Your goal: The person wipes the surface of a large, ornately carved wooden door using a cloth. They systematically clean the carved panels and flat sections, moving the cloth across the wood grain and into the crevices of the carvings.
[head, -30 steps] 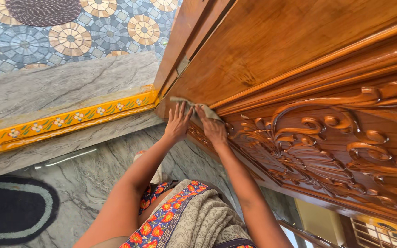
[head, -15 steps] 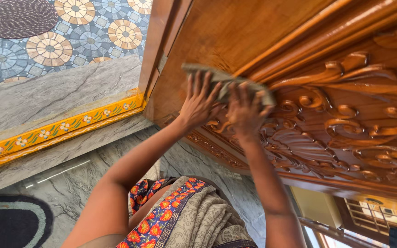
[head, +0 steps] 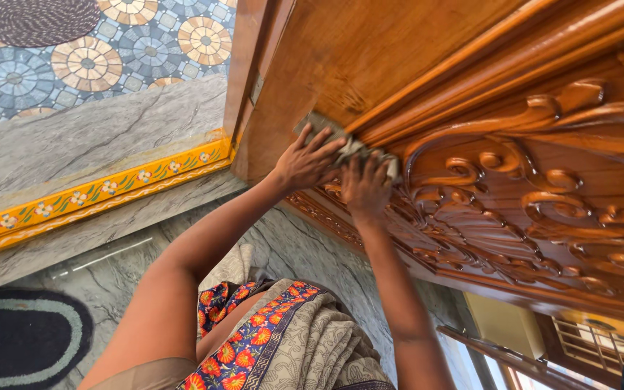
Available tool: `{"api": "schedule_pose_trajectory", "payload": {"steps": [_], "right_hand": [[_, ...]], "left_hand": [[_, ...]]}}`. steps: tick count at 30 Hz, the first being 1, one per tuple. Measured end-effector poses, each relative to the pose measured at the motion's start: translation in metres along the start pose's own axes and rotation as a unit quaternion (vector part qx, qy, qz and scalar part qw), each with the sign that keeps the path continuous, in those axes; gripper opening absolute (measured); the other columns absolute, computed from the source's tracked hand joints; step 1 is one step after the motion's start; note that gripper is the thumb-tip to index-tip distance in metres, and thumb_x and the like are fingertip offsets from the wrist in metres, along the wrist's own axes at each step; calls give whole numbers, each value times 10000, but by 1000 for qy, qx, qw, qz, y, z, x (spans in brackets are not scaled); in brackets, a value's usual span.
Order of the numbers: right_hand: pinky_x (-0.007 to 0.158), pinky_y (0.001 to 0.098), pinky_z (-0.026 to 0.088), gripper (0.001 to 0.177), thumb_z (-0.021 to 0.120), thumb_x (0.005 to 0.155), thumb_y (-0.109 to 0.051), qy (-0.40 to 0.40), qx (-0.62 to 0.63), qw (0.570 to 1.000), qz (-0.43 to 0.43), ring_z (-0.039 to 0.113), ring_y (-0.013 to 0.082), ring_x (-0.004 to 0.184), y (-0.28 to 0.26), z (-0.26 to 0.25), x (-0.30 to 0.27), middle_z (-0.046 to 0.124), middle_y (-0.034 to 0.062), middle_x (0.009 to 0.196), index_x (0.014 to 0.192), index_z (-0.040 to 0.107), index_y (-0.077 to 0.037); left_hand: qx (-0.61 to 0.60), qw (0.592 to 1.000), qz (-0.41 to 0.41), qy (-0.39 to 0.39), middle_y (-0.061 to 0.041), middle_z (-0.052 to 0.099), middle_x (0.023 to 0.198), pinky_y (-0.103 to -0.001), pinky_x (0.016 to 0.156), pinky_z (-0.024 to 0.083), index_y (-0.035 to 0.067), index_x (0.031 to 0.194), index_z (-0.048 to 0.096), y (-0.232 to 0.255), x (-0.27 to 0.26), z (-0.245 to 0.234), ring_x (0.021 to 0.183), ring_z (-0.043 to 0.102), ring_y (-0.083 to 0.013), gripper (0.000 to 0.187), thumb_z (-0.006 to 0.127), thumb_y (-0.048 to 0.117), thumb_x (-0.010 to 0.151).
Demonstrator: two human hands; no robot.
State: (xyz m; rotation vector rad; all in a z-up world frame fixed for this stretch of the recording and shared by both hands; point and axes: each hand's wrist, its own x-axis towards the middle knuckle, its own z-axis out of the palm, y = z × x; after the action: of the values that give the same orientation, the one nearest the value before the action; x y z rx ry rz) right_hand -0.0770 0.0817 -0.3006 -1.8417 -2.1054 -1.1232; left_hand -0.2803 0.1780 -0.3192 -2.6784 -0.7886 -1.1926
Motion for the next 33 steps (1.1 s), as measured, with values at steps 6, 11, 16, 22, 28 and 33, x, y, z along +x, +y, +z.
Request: {"api": "schedule_pose_trajectory", "payload": {"steps": [6,11,16,22,28,33], "right_hand": [[995,498,491,751,517,1094,-494,-123,78,989,-38,554,354,1303,-53,63,-62,511,210,1497,1668,140,-190],[1054,478,472,730,519,1038,-441,-167,131,976,-52,568,324,1317,-77,63,-77,539,150,1481,1644,188,-202],[994,413,488,557,548,1040,-312,-273,147,948,-64,615,287,1183,-84,66,-97,617,116,1410,1540,425,-102],[1016,357,480,482,569,1016,-232,-236,113,960,-103,619,243,1082,-78,81,-141,682,84,1183,1460,538,-45],[1090,430,380,465,535,1027,-246,-247,58,958,-137,559,223,1194,-43,78,-185,656,70,1250,1438,566,-30],[1084,404,368,531,552,932,-237,-224,39,965,-132,502,200,1291,22,66,-232,570,23,1490,1425,556,-38]], "left_hand": [[59,986,-16,-157,68,289,1682,-523,1288,169,201,1429,619,-6,-74,21,1535,272,-212,525,543,519,1019],[132,954,-33,-268,77,273,1665,-494,1251,185,223,1525,460,3,-107,15,1525,242,-193,716,650,423,863],[69,938,-83,-330,-11,204,1681,-479,1245,165,174,1579,398,18,-125,21,1517,218,-265,812,670,443,862],[114,893,-44,-433,16,105,1707,-486,1266,101,201,1597,327,42,-139,47,1554,131,-229,818,645,474,894],[101,901,-43,-421,58,58,1714,-486,1258,59,260,1606,297,88,-130,78,1560,74,-211,830,647,430,873],[118,881,-57,-455,17,70,1725,-499,1263,49,219,1607,245,149,-134,121,1575,48,-232,798,608,443,933]]}}
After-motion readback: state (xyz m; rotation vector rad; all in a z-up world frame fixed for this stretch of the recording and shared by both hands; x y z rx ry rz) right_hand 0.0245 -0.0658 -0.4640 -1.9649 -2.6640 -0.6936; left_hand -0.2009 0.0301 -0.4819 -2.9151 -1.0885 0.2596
